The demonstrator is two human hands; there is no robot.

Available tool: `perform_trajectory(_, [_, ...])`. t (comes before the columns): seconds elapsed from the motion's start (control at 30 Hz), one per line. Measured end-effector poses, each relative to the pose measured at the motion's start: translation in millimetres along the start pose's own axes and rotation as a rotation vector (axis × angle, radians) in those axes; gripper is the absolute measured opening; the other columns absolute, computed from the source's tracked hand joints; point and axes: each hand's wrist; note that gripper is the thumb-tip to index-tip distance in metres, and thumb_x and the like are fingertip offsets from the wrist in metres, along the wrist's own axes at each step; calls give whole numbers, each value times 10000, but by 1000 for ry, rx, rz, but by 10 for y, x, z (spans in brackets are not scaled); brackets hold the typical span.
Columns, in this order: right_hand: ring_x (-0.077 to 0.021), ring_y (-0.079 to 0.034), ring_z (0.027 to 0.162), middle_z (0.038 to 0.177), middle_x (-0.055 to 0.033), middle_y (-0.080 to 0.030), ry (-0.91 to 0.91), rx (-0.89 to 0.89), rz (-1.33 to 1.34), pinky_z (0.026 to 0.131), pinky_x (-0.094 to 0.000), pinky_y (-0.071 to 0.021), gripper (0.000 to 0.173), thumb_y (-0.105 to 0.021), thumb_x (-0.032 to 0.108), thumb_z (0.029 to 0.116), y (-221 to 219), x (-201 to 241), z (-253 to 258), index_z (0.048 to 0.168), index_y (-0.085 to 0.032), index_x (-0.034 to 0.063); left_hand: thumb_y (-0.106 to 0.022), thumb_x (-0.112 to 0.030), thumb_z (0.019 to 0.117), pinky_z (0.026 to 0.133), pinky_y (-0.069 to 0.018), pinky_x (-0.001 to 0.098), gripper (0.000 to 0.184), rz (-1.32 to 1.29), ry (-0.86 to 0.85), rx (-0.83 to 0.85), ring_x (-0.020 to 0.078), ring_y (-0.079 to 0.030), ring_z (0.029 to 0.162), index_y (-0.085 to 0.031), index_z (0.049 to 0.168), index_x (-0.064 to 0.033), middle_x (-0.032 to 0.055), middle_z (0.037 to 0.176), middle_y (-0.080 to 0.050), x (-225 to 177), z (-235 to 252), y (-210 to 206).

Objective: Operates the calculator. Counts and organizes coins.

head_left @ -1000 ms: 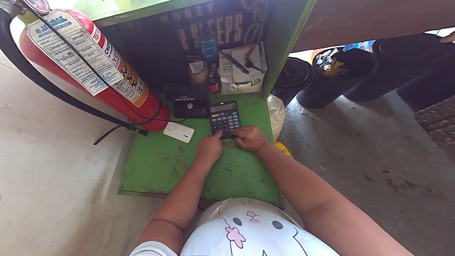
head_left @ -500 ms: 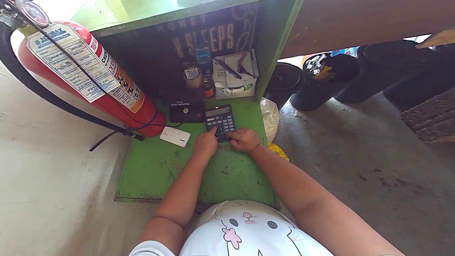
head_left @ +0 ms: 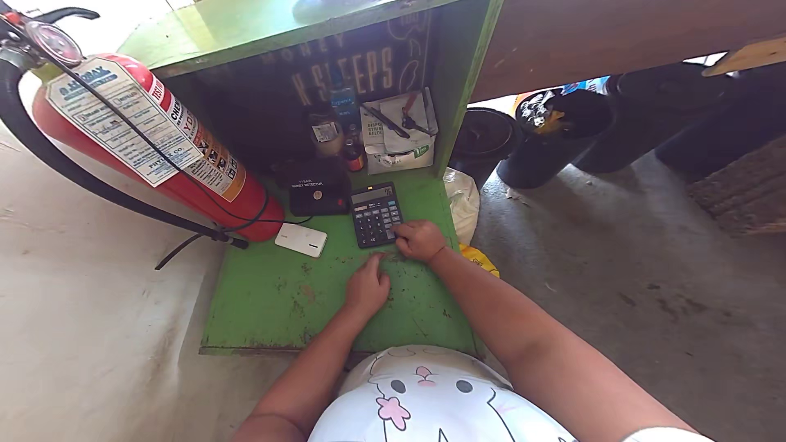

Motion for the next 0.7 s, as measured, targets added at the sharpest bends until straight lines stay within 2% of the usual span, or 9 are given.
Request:
perform_trajectory(0.07, [-375, -740, 768, 872, -182, -753, -139, -78, 31, 666, -554, -590, 327, -525, 113, 891, 5, -16, 11, 1094, -759, 9, -521, -130, 1042, 662, -479, 271, 361, -532, 263, 103, 133, -548, 721, -538, 1395, -56, 80, 940, -589, -149, 15, 179])
perform_trajectory(0.17, [-406, -706, 750, 856, -204, -728, -450, -35, 112, 663, -604, -548, 348, -525, 119, 952, 85, 5, 44, 1227, -716, 25, -422, -107, 1085, 693, -588, 249, 253, -1343, 419, 132, 154, -679, 764, -619, 1154, 36, 111, 934, -661, -316, -93, 426])
perform_trajectory(0.23, [-400, -694, 783, 879, -196, -721, -593, 23, 138, 699, -610, -536, 361, -509, 141, 985, 125, -4, 91, 1289, -690, 66, -280, -284, 1134, 829, -615, 320, 482, -1616, 270, 199, 243, -728, 910, -619, 1155, 58, 191, 1045, -691, -353, -197, 560])
perform_trajectory(0.3, [-402, -694, 800, 886, -194, -722, -626, 63, 137, 712, -619, -528, 357, -501, 159, 999, 144, -11, 113, 1291, -689, 77, -191, -552, 1094, 907, -601, 369, 742, -1767, 62, 300, 293, -721, 1035, -632, 1217, 31, 224, 1164, -688, -349, -298, 651])
perform_trajectory(0.4, [-400, -701, 823, 898, -188, -727, -625, 120, 118, 721, -628, -527, 348, -494, 171, 1011, 150, -13, 123, 1282, -696, 88, -360, -734, 983, 755, -607, 305, 760, -1908, -142, 377, 206, -711, 858, -687, 1159, -70, 117, 1006, -698, -388, -426, 725])
perform_trajectory(0.47, [-411, -703, 839, 914, -196, -729, -623, 123, 111, 730, -638, -525, 345, -491, 176, 1013, 143, -14, 123, 1274, -696, 81, -492, -598, 1008, 672, -588, 254, 545, -1968, -239, 384, 164, -688, 782, -704, 1091, -104, 76, 951, -677, -394, -460, 716])
perform_trajectory(0.53, [-420, -706, 868, 943, -201, -735, -615, 118, 102, 751, -651, -525, 345, -485, 171, 1017, 139, -9, 123, 1273, -697, 81, -521, -312, 1061, 713, -606, 256, 280, -1796, -238, 378, 166, -708, 837, -702, 1064, -99, 98, 1028, -695, -311, -471, 686])
perform_trajectory(0.6, [-442, -707, 923, 1001, -226, -731, -595, 112, 118, 786, -665, -526, 356, -454, 146, 1030, 157, -8, 136, 1293, -682, 74, -475, -72, 1041, 743, -580, 241, 145, -1232, -105, 384, 104, -669, 819, -617, 1060, -58, 57, 1019, -670, -247, -501, 668])
perform_trajectory(0.7, [-368, -695, 984, 1096, -217, -709, -670, 18, 365, 882, -562, -541, 373, -381, 149, 1099, 198, -68, 122, 1367, -620, 48, -564, -54, 1015, 783, -548, 329, 179, -252, -55, 533, 159, -624, 860, -643, 1165, 2, 113, 1065, -626, -227, -548, 524])
Point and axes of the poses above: each hand's wrist, its own z-axis towards the middle knuckle, its own y-axis out of the back of the hand, x = y × z
